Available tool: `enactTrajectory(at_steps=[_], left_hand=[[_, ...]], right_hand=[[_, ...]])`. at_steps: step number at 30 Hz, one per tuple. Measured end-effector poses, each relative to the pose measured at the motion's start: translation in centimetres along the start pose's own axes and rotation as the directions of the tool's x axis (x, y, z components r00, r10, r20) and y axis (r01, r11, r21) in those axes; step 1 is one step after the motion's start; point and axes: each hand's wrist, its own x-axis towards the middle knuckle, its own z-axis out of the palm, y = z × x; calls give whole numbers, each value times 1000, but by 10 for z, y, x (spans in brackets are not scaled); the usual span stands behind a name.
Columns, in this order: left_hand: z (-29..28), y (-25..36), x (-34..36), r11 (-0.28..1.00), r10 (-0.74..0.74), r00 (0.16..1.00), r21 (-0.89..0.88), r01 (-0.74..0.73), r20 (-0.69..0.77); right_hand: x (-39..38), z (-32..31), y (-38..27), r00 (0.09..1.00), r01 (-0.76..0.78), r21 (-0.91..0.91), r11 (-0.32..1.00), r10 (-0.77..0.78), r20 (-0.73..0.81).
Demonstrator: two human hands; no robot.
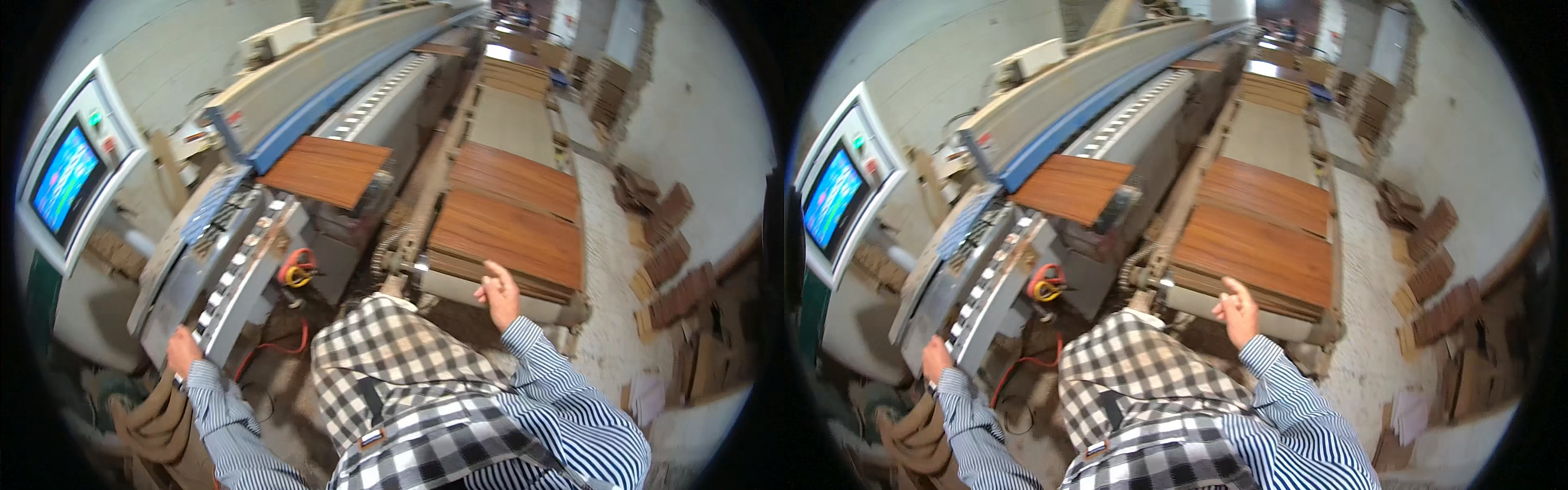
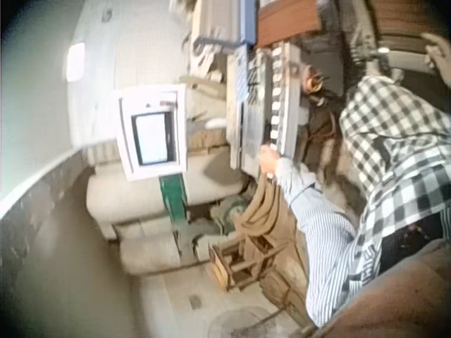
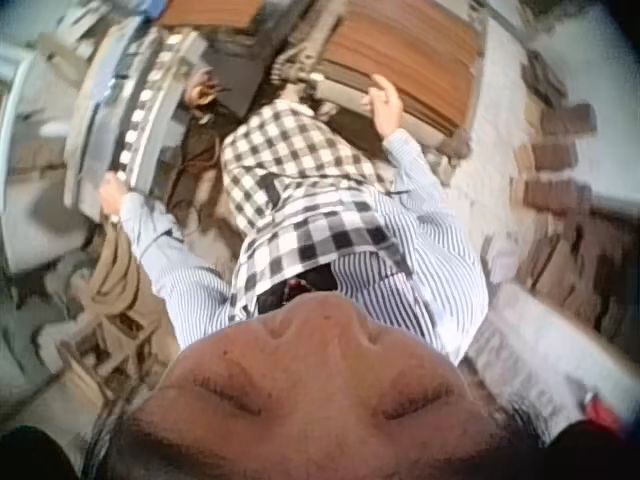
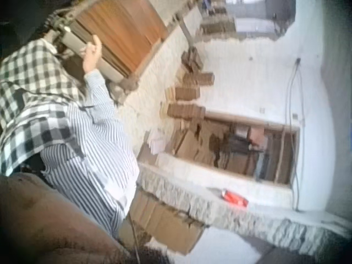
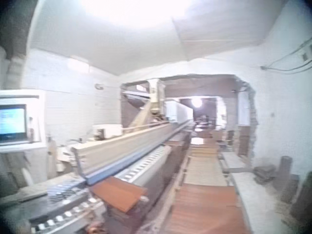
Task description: The person repeatedly feeds rectangular wooden planks through a planer machine, one at a time, using both hands to guide each piece from the input side to the output side. The person stacks the processed planks on a nearby table.
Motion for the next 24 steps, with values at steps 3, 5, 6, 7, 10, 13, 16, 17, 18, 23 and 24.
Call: enactTrajectory(at_steps=[3, 5, 6, 7, 10, 13, 16, 17, 18, 23, 24], left_hand=[[-17, 6, -10, 999, -32, 999, -1, 32, 13], [-22, 12, -10, 999, -37, 999, -23, 38, 9], [-21, 15, -9, 999, -26, 1000, -29, 26, 8], [-22, 13, -9, 999, -23, 1000, -26, 23, 4], [-10, 9, -2, 999, -11, 1000, -42, 10, -17], [-17, 14, -5, 998, -42, 999, -42, 41, -10], [-21, 16, -9, 996, -77, 997, -49, 77, -8], [-23, 18, -11, 994, -92, 996, -57, 92, -13], [-16, 13, -7, 997, -65, 997, -47, 63, -33], [-21, 6, -12, 992, -115, 993, -60, 114, -22], [-19, 6, -11, 991, -127, 991, -53, 125, -33]], right_hand=[[-21, -83, 5, 919, 29, -339, 940, -159, -362], [-25, -116, -8, 832, -158, -298, 941, -35, -553], [-22, -135, 5, 813, -187, -293, 938, -19, -582], [-20, -147, 11, 828, -216, -215, 952, 62, -558], [-17, -158, 25, 840, -230, -85, 970, 154, -520], [-17, -161, 31, 789, -229, -6, 973, 182, -586], [-18, -171, 39, 697, -273, 64, 960, 243, -675], [-20, -175, 48, 691, -236, 119, 964, 253, -677], [-20, -179, 55, 709, -191, 255, 948, 313, -632], [-44, -147, 40, 896, -150, 576, 803, 356, -264], [-53, -135, 29, 932, -210, 653, 728, 350, -91]])
